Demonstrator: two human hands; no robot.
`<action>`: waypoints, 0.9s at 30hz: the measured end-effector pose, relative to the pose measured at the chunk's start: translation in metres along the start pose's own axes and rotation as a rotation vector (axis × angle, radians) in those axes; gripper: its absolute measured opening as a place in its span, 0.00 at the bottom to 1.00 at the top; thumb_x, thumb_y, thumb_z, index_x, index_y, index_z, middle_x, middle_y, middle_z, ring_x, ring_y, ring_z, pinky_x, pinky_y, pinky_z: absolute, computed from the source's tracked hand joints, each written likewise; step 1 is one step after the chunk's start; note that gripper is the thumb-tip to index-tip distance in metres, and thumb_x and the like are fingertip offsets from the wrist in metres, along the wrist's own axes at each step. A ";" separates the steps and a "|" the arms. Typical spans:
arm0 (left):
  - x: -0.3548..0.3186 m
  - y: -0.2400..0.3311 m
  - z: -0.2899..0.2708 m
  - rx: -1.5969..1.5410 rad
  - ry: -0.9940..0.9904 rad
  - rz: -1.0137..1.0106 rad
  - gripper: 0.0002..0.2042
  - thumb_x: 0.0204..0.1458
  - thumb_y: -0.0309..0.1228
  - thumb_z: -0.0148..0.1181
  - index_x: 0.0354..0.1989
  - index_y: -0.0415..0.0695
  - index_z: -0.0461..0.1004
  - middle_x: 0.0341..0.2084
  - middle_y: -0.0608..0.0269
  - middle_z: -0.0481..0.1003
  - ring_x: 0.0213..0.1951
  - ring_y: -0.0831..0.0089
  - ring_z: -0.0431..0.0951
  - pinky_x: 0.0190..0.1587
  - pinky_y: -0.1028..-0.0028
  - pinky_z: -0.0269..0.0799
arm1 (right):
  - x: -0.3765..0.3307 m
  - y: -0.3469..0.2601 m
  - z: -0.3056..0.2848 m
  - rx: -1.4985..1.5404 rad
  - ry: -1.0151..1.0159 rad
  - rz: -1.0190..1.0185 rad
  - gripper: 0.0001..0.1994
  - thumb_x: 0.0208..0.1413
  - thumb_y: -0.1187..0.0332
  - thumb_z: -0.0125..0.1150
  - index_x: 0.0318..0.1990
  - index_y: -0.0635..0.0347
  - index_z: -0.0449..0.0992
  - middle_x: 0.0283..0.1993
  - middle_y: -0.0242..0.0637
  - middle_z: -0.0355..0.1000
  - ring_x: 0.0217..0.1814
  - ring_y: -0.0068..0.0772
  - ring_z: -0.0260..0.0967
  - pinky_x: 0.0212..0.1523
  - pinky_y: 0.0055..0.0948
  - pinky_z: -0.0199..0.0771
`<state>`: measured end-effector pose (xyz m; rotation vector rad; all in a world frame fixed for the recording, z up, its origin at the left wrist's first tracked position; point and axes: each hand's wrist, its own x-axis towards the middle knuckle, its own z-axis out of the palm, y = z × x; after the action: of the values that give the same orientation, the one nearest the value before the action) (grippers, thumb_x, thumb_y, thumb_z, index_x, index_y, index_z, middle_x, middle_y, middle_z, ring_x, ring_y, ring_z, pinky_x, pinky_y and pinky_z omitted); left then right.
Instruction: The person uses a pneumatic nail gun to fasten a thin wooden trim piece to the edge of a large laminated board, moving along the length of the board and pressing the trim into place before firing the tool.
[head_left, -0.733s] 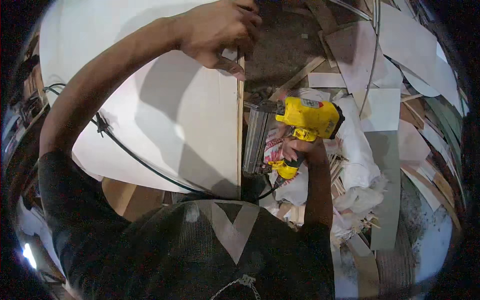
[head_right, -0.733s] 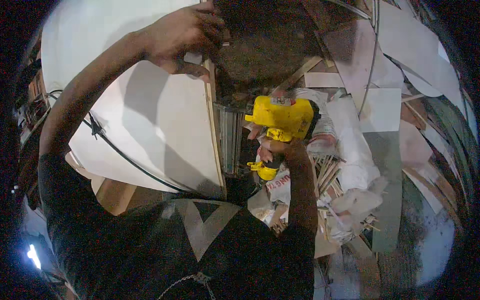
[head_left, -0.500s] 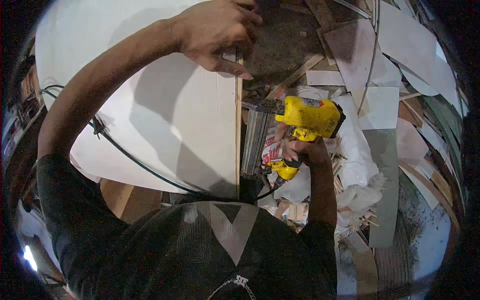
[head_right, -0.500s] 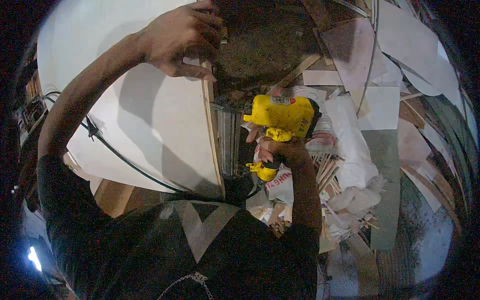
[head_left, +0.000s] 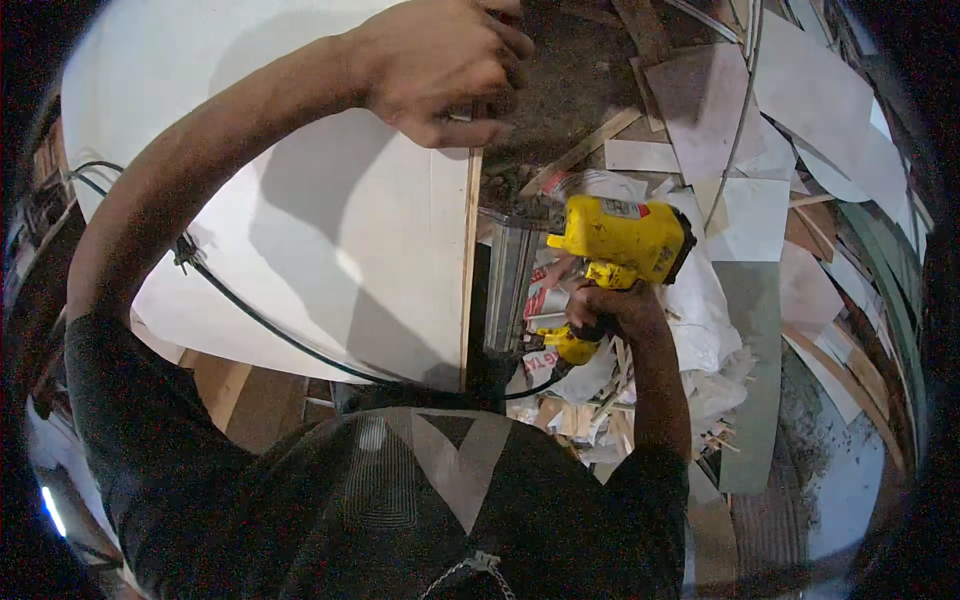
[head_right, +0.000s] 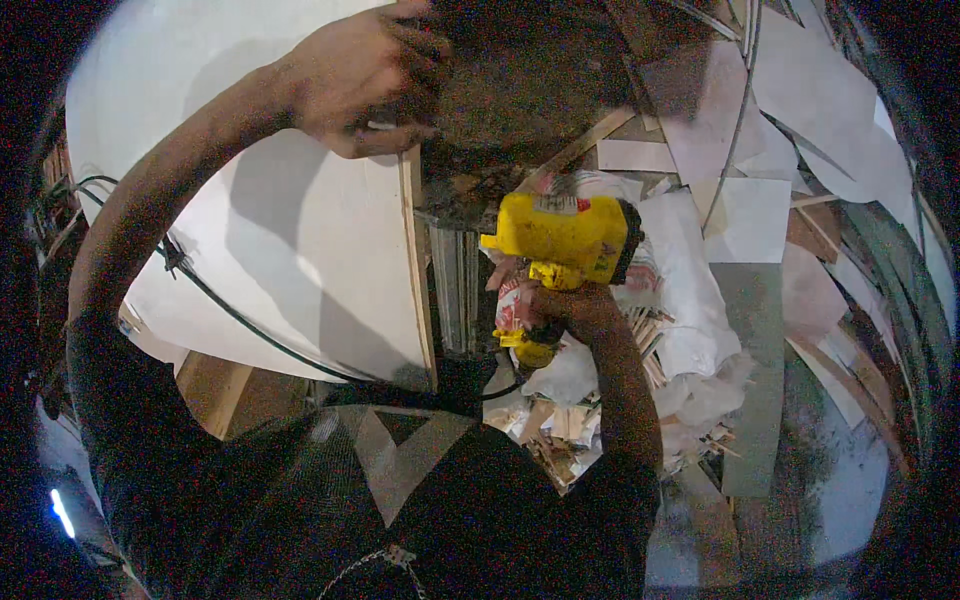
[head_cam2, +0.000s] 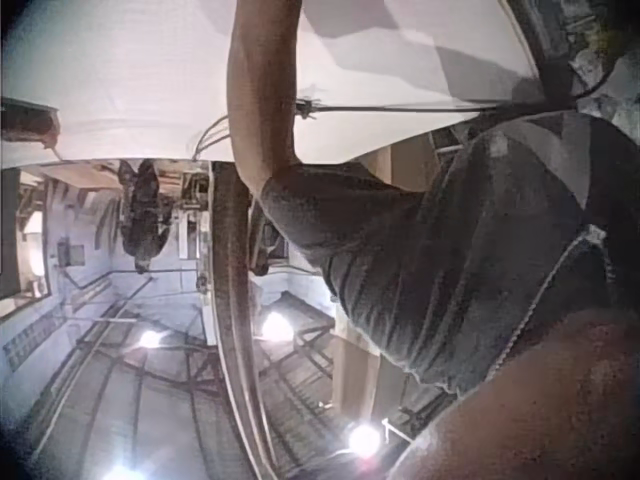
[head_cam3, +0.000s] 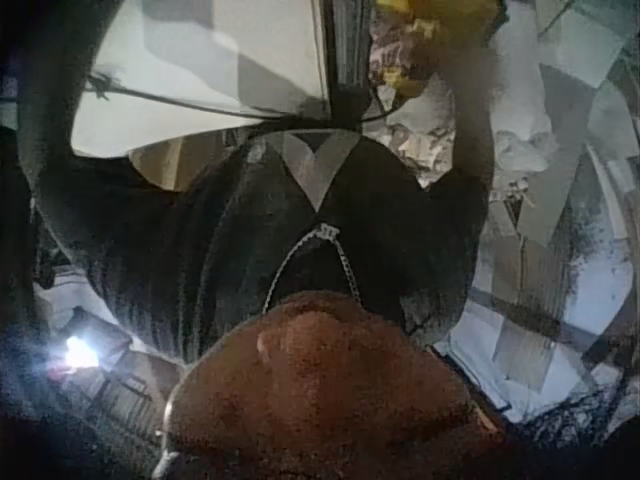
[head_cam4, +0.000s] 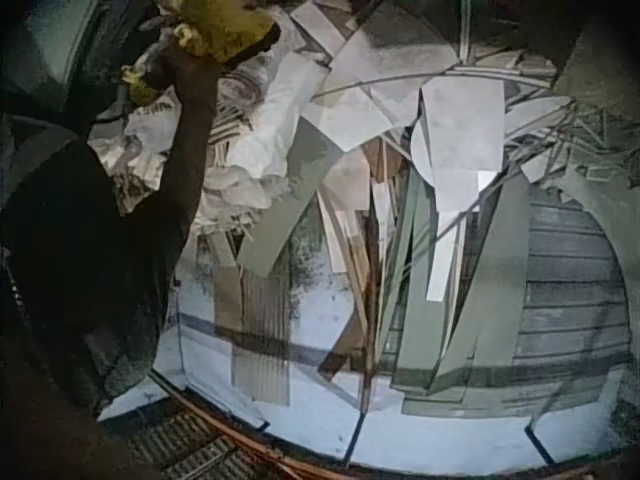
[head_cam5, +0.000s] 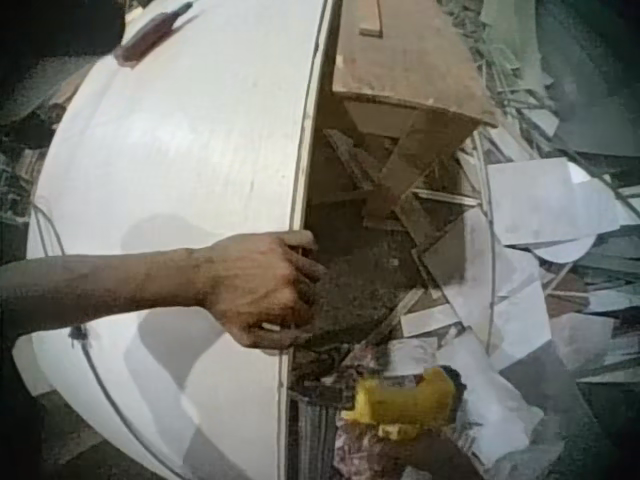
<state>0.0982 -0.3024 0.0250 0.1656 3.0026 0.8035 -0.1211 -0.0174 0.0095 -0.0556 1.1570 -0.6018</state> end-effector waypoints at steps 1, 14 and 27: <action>0.001 0.002 -0.001 0.015 -0.060 -0.011 0.18 0.48 0.42 0.49 0.10 0.47 0.66 0.13 0.63 0.65 0.26 0.67 0.68 0.42 0.63 0.58 | -0.002 0.000 0.004 -0.087 0.039 0.005 0.17 0.44 0.74 0.62 0.42 0.68 0.67 0.24 0.39 0.68 0.17 0.26 0.61 0.22 0.28 0.66; 0.006 0.002 -0.006 0.046 -0.035 0.043 0.27 0.45 0.60 0.52 0.10 0.48 0.67 0.15 0.65 0.66 0.28 0.68 0.68 0.39 0.65 0.57 | -0.006 -0.007 0.015 0.055 -0.067 0.004 0.17 0.43 0.74 0.59 0.42 0.69 0.67 0.19 0.36 0.65 0.16 0.26 0.61 0.24 0.30 0.67; 0.011 0.014 -0.007 0.085 -0.220 -0.019 0.29 0.46 0.62 0.49 0.21 0.45 0.74 0.26 0.59 0.73 0.38 0.63 0.70 0.49 0.57 0.56 | -0.010 0.030 -0.004 -0.152 0.015 -0.064 0.20 0.44 0.71 0.60 0.46 0.68 0.65 0.23 0.40 0.67 0.19 0.27 0.62 0.25 0.31 0.66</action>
<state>0.0880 -0.2930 0.0381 0.2122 2.8274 0.6117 -0.1153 0.0137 0.0060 -0.2187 1.2175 -0.5702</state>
